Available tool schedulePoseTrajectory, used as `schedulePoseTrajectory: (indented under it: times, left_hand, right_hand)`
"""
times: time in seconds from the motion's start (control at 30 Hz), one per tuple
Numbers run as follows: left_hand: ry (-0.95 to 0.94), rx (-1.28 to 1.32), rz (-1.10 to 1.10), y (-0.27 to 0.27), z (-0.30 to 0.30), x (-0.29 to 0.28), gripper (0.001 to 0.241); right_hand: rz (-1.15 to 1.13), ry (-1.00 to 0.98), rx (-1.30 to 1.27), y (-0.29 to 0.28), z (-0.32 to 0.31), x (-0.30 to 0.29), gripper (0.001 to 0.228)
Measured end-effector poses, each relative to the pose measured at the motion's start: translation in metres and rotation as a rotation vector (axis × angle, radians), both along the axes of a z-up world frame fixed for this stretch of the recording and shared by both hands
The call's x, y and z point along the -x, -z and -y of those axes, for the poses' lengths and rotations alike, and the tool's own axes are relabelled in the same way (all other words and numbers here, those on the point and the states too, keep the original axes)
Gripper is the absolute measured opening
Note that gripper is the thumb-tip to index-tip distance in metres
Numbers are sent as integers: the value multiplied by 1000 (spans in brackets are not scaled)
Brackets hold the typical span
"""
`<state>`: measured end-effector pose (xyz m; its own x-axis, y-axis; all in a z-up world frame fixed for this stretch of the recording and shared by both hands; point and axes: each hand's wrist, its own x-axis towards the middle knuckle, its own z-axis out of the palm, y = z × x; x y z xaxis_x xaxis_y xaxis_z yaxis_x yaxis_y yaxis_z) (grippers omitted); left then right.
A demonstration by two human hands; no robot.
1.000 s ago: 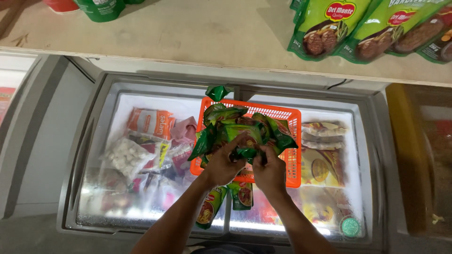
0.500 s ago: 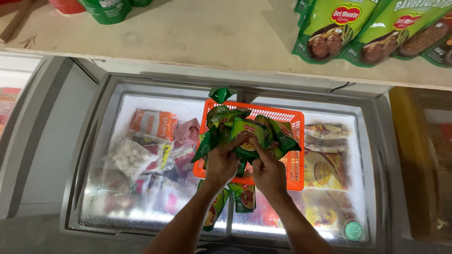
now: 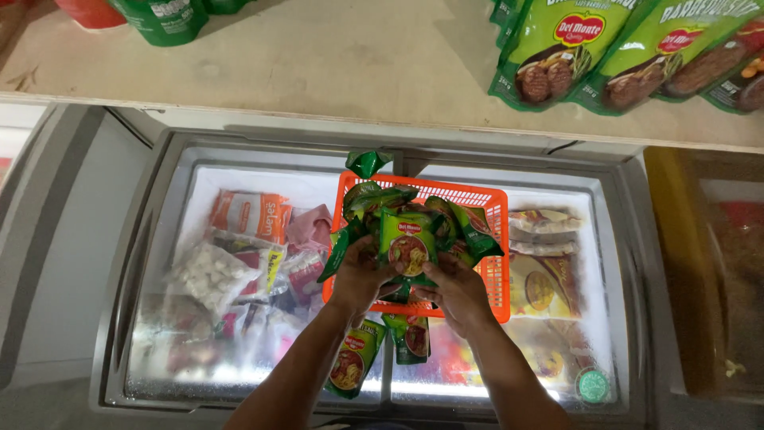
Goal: Arranging sauce packets from a basket onto a grocery store shelf.
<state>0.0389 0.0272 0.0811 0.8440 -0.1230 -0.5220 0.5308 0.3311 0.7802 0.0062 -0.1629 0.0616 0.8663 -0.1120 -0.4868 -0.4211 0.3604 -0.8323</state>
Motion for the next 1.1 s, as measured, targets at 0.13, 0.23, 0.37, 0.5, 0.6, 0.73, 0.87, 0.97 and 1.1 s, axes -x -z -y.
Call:
schedulePoseTrajectory:
  times: [0.13, 0.23, 0.37, 0.5, 0.6, 0.73, 0.87, 0.97, 1.1]
  left_hand:
    - [148, 23, 47, -4, -16, 6, 59]
    - [314, 185, 16, 5, -30, 5, 59]
    - [448, 4, -80, -18, -26, 17, 56]
    - [259, 31, 110, 2, -20, 3, 55]
    - [211, -97, 3, -1, -18, -3, 51]
    - [146, -30, -66, -1, -18, -5, 47]
    - [-61, 3, -68, 33, -1, -9, 43]
    - [-101, -72, -58, 24, 0, -8, 43]
    - [366, 202, 20, -61, -8, 15, 42]
  right_hand:
    - [-15, -96, -67, -14, 7, 1, 46]
    - [-120, -55, -177, -48, 0, -9, 47]
    - [-76, -94, -338, -47, -4, -11, 46]
    - [-11, -115, -246, -40, -12, -14, 43]
    - [28, -102, -255, -49, -15, -11, 43]
    - [77, -114, -212, -38, -10, -17, 42]
    - [14, -71, -149, -21, -6, -19, 41]
    - [-31, -35, -151, -41, -15, -24, 42]
    - [-41, -9, -193, -43, -2, -25, 42]
